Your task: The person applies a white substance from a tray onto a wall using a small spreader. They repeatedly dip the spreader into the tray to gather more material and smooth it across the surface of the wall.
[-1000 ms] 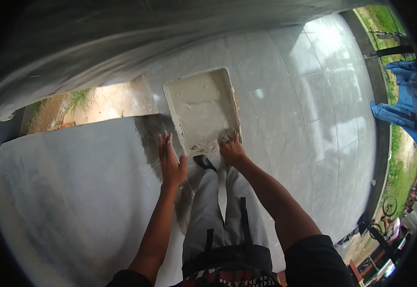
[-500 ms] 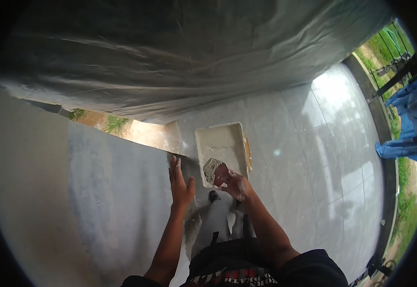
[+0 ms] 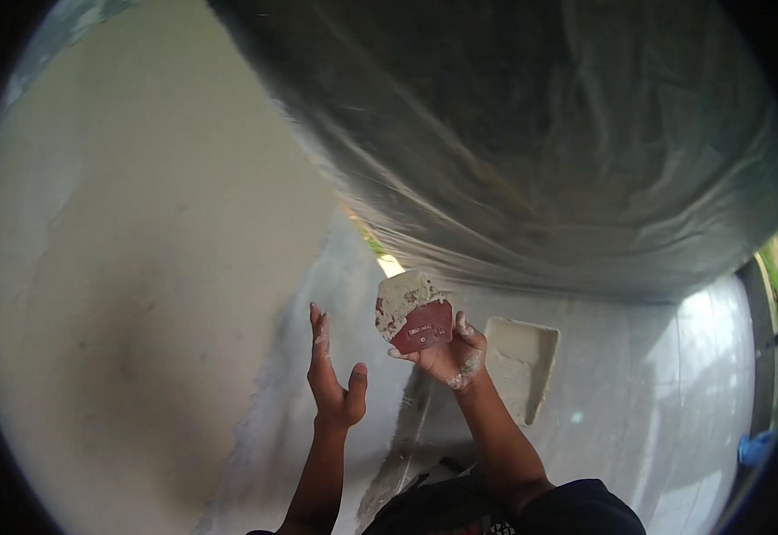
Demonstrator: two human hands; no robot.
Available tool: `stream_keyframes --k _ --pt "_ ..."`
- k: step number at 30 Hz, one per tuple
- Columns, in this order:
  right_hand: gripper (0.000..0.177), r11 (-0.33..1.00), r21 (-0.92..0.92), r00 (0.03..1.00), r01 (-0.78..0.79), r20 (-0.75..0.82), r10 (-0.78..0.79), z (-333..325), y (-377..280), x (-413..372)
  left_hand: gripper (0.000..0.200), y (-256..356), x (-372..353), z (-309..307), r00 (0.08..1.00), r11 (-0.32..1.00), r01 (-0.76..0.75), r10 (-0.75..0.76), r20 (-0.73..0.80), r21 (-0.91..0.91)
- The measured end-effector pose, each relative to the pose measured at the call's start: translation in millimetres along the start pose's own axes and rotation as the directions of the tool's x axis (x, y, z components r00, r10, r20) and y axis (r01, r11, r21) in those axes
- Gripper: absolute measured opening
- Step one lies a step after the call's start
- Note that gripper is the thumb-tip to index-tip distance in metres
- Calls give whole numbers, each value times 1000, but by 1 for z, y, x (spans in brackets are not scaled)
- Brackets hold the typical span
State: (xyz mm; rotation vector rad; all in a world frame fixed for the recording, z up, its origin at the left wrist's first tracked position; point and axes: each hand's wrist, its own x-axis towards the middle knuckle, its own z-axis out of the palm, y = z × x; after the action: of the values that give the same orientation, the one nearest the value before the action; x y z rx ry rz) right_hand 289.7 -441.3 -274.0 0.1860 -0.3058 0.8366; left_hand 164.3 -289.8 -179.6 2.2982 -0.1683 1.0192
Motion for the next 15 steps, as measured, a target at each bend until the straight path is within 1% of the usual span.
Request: stream_keyframes --k 1,2,3,4,5,7,8,9,10,11,13,14,15 --pt "83 1000 0 999 -30 18 30 13 17 16 66 4 5 -21 1000 1000 -3 3 -17 20" --pt "85 998 -54 997 -24 67 28 15 -1 1 68 28 -6 1 998 999 -24 27 -49 45" --pt "88 993 -115 993 -8 119 21 25 -6 -1 68 43 -9 7 997 997 -36 41 -70 70" --pt "91 991 -126 984 -38 168 59 35 -8 1 68 53 -12 9 993 994 -59 68 -97 89" --pt "91 991 -125 980 -56 184 79 37 -6 6 69 52 -15 12 989 991 -77 89 -121 105" --pt "94 992 -37 970 -117 211 122 52 -6 7 69 66 -16 16 982 987 -84 105 -155 136" --pt "94 990 -41 964 -135 227 141 51 -8 9 69 67 -18 19 976 986 -104 126 -175 133" --pt "96 987 -66 968 -149 195 159 26 -5 19 69 45 -24 26 973 987 -100 124 -196 126" --pt "97 982 -94 966 -164 186 179 24 -6 19 69 46 -27 30 967 984 -99 131 -220 149" --pt "97 976 -91 954 -200 209 215 24 -6 19 69 48 -31 32 965 980 -106 142 -219 168" --pt "98 980 -128 955 -154 236 181 31 -7 20 69 53 -34 32 953 961 -105 171 -251 255" --pt "97 977 -133 936 -164 290 197 29 -6 26 69 56 -36 32 957 963 -86 152 -247 256" --pt "98 975 -157 931 -160 305 202 26 -8 29 69 56 -39 34 961 966 -66 129 -244 251"
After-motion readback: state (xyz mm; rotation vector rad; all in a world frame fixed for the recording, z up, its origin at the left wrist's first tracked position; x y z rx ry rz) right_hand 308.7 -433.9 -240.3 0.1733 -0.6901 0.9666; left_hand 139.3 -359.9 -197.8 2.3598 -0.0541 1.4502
